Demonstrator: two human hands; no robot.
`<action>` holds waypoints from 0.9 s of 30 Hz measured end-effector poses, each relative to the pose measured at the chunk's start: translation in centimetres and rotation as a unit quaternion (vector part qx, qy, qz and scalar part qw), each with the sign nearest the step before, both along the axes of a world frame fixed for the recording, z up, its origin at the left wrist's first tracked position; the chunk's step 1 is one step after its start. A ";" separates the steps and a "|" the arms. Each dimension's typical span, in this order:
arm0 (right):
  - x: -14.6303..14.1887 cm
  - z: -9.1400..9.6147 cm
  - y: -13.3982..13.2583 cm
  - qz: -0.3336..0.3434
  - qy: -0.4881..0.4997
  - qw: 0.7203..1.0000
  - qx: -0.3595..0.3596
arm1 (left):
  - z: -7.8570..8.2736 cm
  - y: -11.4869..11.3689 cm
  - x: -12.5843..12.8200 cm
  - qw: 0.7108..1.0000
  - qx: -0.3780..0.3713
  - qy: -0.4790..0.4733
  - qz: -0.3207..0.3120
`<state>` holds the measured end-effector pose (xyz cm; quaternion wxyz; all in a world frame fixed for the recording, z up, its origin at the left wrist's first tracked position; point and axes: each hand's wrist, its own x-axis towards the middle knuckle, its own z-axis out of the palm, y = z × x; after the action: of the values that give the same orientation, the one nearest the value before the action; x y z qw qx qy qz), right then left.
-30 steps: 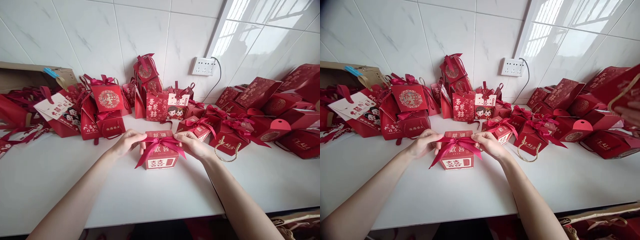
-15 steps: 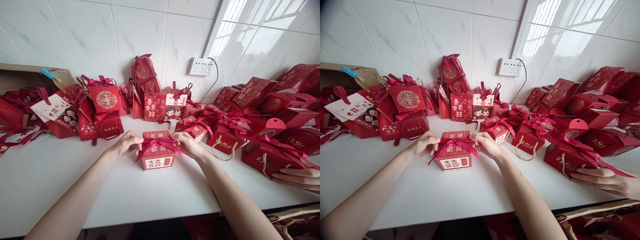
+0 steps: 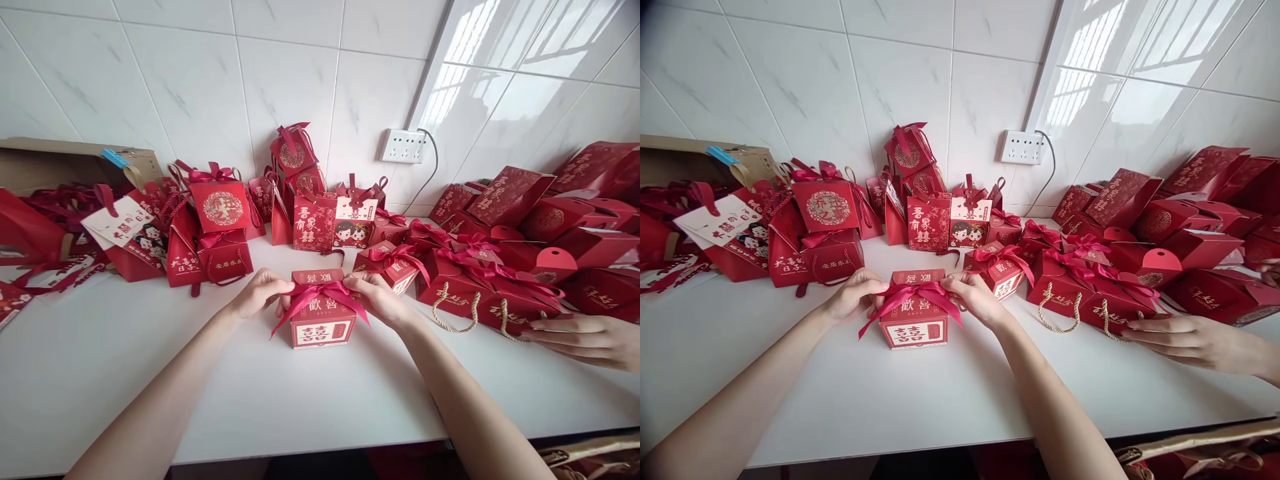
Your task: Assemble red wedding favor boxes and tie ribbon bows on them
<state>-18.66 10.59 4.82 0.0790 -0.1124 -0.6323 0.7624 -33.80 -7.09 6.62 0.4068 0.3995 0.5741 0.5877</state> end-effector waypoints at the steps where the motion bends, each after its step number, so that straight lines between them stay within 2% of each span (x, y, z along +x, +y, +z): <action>1: 0.0 0.0 0.0 -0.001 0.002 1.000 -0.007 | 0.1 0.0 0.0 1.000 -0.001 -0.003 0.003; 4: -0.2 0.0 0.0 -0.022 0.007 0.999 -0.029 | 0.1 0.0 0.0 1.000 -0.001 -0.008 0.006; 7: -0.3 0.1 0.3 -0.036 -0.014 0.999 -0.019 | 0.2 -0.2 -0.4 1.000 -0.004 -0.018 -0.022; 9: -0.1 0.5 0.3 -0.040 -0.030 0.998 0.029 | 0.5 -0.5 -0.7 0.998 -0.024 -0.021 -0.063; 11: 0.2 0.9 -0.2 -0.078 -0.029 0.985 0.151 | 0.8 -0.8 -1.0 0.990 -0.064 -0.011 -0.124; 13: 0.6 1.4 -1.1 -0.165 0.011 0.935 0.315 | 1.3 -1.2 -1.0 0.978 -0.103 0.006 -0.180; 15: 0.9 1.7 -2.4 -0.253 0.085 0.856 0.443 | 1.8 -1.4 -1.0 0.971 -0.119 0.019 -0.204; 17: 1.2 1.8 -3.7 -0.302 0.186 0.774 0.525 | 2.1 -1.6 -0.8 0.972 -0.114 0.013 -0.205; 19: 1.3 1.7 -4.8 -0.300 0.295 0.684 0.596 | 2.1 -1.7 -0.9 0.973 -0.107 -0.005 -0.204; 21: 1.2 1.7 -5.6 -0.238 0.368 0.612 0.659 | 1.9 -1.8 -1.2 0.971 -0.119 -0.021 -0.207; 23: 1.1 1.6 -6.1 -0.153 0.377 0.586 0.701 | 1.4 -1.8 -1.7 0.978 -0.126 -0.024 -0.167; 24: 1.0 1.5 -6.2 -0.122 0.366 0.584 0.714 | 1.1 -1.7 -1.9 0.987 -0.112 -0.019 -0.118; 26: 0.9 1.4 -6.2 -0.103 0.342 0.580 0.732 | 0.7 -1.2 -1.9 0.998 -0.047 0.017 0.031; 27: 0.9 1.2 -6.1 -0.103 0.336 0.577 0.737 | 0.5 -0.9 -1.6 0.992 -0.003 0.049 0.112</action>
<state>-17.79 4.48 6.07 0.4195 0.1842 -0.8889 0.0031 -35.45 -7.96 7.13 0.3107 0.3599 0.6364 0.6074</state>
